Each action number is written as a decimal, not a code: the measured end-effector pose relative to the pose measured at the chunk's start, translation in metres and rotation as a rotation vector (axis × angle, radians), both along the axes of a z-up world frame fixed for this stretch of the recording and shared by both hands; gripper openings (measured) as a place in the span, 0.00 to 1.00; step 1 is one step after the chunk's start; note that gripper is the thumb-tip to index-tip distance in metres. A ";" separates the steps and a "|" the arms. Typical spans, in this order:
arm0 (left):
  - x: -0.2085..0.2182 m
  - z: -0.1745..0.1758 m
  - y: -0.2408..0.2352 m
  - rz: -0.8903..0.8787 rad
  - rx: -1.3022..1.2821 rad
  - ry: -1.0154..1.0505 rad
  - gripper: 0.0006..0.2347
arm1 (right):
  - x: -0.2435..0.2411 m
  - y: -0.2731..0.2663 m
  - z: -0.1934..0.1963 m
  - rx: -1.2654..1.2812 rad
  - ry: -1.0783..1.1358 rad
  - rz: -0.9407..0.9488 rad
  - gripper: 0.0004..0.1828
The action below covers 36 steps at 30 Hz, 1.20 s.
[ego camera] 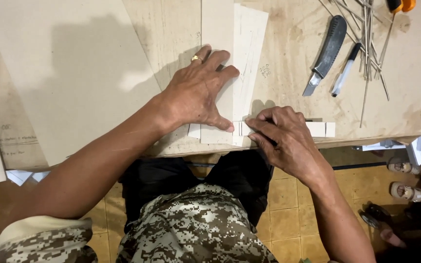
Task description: Cutting strips of cardboard using a utility knife on a workbench in a print shop.
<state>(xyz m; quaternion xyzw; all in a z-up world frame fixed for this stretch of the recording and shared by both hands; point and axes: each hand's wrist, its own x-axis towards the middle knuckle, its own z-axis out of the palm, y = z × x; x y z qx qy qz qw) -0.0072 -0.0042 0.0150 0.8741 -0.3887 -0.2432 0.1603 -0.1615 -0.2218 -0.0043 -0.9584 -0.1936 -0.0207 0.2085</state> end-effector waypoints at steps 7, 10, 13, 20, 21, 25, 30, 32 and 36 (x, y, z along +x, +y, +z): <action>0.000 0.002 0.000 0.000 0.000 0.011 0.48 | 0.000 0.001 0.001 0.006 -0.011 0.002 0.18; 0.000 0.002 -0.001 -0.005 0.018 0.002 0.49 | -0.001 0.001 0.001 -0.009 -0.007 0.002 0.19; 0.001 -0.001 -0.001 -0.011 0.010 -0.007 0.48 | 0.000 0.002 0.003 -0.006 -0.011 -0.003 0.17; 0.001 -0.002 -0.001 -0.018 0.005 -0.036 0.48 | 0.000 0.003 0.003 -0.015 -0.027 0.011 0.18; 0.001 -0.001 -0.001 -0.018 0.006 -0.034 0.48 | 0.000 0.003 0.003 -0.009 -0.025 0.008 0.17; 0.000 0.000 0.000 -0.019 -0.005 -0.028 0.48 | 0.000 0.003 0.004 -0.005 -0.020 0.010 0.17; 0.001 -0.002 0.000 -0.022 0.001 -0.022 0.48 | 0.000 0.003 0.003 0.011 -0.010 0.001 0.18; 0.001 -0.002 0.000 -0.019 0.001 -0.018 0.48 | 0.000 0.003 0.004 0.004 -0.002 -0.002 0.18; 0.001 -0.001 -0.002 -0.015 0.006 -0.041 0.53 | 0.001 0.001 0.003 -0.008 -0.003 0.006 0.18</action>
